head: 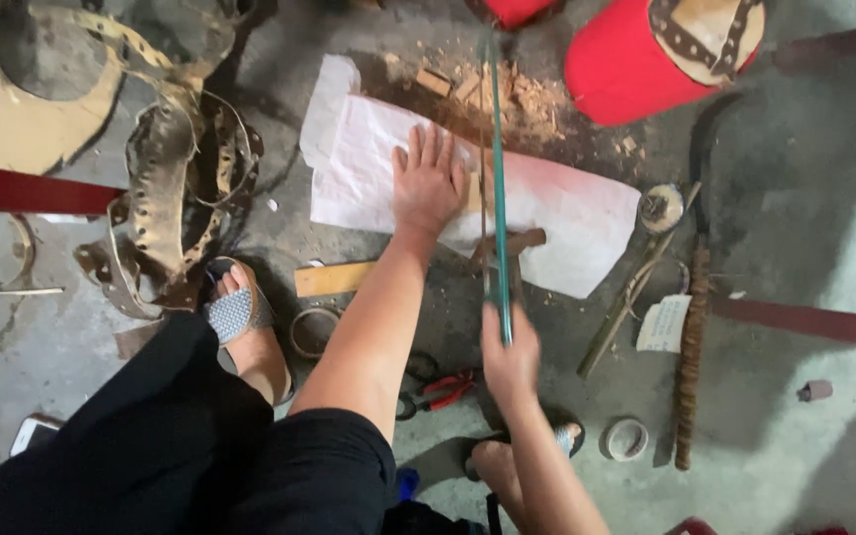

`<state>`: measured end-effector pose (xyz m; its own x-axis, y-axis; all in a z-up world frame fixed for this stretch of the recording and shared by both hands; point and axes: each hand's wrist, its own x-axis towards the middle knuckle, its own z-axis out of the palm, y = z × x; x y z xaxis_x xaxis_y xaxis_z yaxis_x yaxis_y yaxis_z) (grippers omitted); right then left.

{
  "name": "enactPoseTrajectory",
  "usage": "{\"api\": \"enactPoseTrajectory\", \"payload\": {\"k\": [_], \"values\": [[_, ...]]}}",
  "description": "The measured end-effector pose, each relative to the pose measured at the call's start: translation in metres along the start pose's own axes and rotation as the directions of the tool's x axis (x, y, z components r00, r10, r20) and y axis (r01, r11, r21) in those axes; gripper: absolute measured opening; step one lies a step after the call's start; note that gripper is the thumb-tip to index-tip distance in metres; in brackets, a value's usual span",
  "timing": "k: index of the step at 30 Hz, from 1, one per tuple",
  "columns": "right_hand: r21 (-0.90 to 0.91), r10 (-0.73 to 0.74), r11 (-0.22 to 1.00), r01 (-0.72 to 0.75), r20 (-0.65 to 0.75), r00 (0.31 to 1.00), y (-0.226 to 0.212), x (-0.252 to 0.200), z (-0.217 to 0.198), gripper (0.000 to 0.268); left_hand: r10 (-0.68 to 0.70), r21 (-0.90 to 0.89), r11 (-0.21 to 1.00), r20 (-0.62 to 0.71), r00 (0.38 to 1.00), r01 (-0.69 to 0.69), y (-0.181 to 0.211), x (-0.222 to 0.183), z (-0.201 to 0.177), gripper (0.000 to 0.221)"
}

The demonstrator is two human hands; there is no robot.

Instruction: A person uses a hand saw to cut through a small wooden block while sitting on the floor.

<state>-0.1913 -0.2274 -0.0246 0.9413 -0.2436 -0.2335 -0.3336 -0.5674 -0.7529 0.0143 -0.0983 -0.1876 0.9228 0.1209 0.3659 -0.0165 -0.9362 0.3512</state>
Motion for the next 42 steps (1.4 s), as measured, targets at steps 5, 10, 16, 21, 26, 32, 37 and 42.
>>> {"api": "enactPoseTrajectory", "payload": {"k": [5,10,16,21,26,32,37,42], "values": [[0.047,-0.051,0.998,0.051,-0.009,0.999,-0.017,0.019,0.014,0.033,-0.010,-0.009,1.000,-0.019,1.000,0.009,-0.001,-0.005,0.006,0.050],[-0.052,0.061,0.997,-0.062,-0.022,0.998,-0.003,-0.045,-0.009,0.032,-0.026,-0.008,1.000,-0.021,0.999,0.026,-0.001,-0.004,0.010,0.050],[-0.055,-0.062,0.997,0.061,-0.018,0.998,0.000,0.017,0.011,0.030,-0.017,-0.020,1.000,0.021,1.000,0.017,0.000,-0.006,0.015,0.050],[0.048,-0.002,0.999,0.001,0.004,1.000,-0.030,0.015,0.007,0.030,-0.033,-0.021,0.999,0.048,0.998,0.034,0.000,-0.006,0.016,0.051],[-0.001,-0.002,1.000,0.002,-0.028,1.000,-0.005,-0.036,-0.006,0.031,-0.033,-0.034,0.999,0.121,0.992,0.038,0.001,-0.006,0.005,0.052],[0.058,-0.013,0.998,0.013,0.004,1.000,-0.034,0.040,0.012,0.032,-0.026,-0.040,0.999,0.108,0.994,0.030,0.002,-0.002,0.005,0.053],[0.142,0.008,0.990,-0.007,-0.008,1.000,-0.016,-0.001,-0.002,0.029,-0.045,-0.016,0.999,0.109,0.993,0.047,-0.001,-0.003,0.016,0.054],[-0.010,0.044,0.999,-0.044,0.026,0.999,-0.016,-0.040,-0.024,0.034,-0.038,-0.024,0.999,0.110,0.993,0.041,0.002,-0.008,0.013,0.053]]}}
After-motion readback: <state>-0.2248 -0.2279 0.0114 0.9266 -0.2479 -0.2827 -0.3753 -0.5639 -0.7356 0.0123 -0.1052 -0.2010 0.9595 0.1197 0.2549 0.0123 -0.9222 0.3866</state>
